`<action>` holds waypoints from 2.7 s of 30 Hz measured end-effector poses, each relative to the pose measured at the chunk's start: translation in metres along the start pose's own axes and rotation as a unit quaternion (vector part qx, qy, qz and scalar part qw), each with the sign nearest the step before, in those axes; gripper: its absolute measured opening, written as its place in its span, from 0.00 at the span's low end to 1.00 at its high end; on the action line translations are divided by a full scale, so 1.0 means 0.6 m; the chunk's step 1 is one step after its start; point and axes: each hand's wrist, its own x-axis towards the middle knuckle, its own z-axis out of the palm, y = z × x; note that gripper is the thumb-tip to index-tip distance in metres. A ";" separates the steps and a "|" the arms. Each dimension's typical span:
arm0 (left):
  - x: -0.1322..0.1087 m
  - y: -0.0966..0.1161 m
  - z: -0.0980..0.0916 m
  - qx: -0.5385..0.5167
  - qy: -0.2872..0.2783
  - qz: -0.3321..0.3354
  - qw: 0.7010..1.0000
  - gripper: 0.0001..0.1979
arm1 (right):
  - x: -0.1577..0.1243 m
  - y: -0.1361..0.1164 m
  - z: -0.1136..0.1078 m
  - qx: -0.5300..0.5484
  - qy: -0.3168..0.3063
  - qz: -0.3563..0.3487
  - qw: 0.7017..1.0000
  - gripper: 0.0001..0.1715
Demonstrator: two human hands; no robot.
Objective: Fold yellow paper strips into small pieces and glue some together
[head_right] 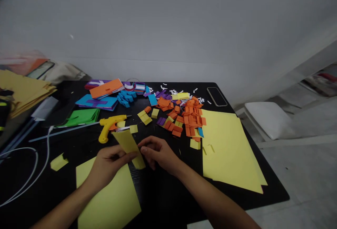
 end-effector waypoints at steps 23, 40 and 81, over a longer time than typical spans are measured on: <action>0.009 -0.004 -0.006 -0.003 -0.101 0.083 0.991 0.12 | -0.015 -0.008 -0.001 -0.065 0.033 -0.120 0.990 0.16; 0.007 -0.020 0.010 0.072 -0.080 0.058 0.993 0.23 | -0.004 -0.008 0.007 -0.116 0.141 -0.115 0.976 0.17; 0.007 -0.009 0.010 0.052 -0.139 0.048 0.988 0.23 | 0.004 0.002 0.005 -0.121 0.218 -0.118 0.961 0.14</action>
